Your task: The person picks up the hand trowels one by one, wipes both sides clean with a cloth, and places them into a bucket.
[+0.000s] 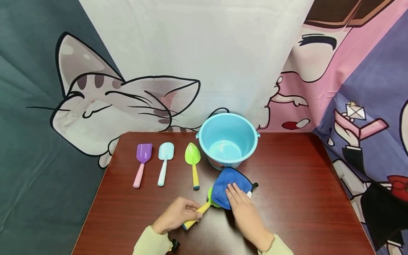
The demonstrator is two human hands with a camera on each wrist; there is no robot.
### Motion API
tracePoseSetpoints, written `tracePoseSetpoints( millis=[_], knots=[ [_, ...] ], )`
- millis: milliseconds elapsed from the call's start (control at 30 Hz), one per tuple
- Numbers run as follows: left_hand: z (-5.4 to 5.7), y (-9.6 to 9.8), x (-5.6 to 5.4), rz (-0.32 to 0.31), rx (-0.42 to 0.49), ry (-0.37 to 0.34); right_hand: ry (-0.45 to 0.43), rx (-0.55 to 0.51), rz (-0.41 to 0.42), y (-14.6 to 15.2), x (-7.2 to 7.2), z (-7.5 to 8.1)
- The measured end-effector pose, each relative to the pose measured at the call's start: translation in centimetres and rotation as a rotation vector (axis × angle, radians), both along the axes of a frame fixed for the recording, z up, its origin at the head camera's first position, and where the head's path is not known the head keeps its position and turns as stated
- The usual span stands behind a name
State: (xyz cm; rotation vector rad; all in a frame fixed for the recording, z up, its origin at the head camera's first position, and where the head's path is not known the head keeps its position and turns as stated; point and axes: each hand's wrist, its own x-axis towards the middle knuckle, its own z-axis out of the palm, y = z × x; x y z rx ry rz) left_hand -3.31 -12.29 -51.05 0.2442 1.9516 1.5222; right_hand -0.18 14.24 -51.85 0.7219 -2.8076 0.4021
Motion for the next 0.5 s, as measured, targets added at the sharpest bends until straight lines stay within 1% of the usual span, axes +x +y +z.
tracePoseSetpoints(
  millis=[133, 267, 367, 500],
  knots=[
    [0.0, -0.4, 0.0, -0.012, 0.003, -0.004, -0.006, -0.077, 0.009, 1.1, -0.5, 0.1],
    [-0.1, -0.8, 0.1, -0.028, -0.006, 0.002, -0.027, -0.140, -0.010, 2.1, -0.8, 0.2],
    [-0.1, -1.0, 0.1, -0.031, -0.001, 0.010, -0.011, -0.192, -0.030, 2.8, -1.0, 0.3],
    [0.0, -1.3, 0.1, -0.015, 0.011, 0.011, 0.034, -0.277, -0.067, 3.8, -1.2, 0.3]
  ],
)
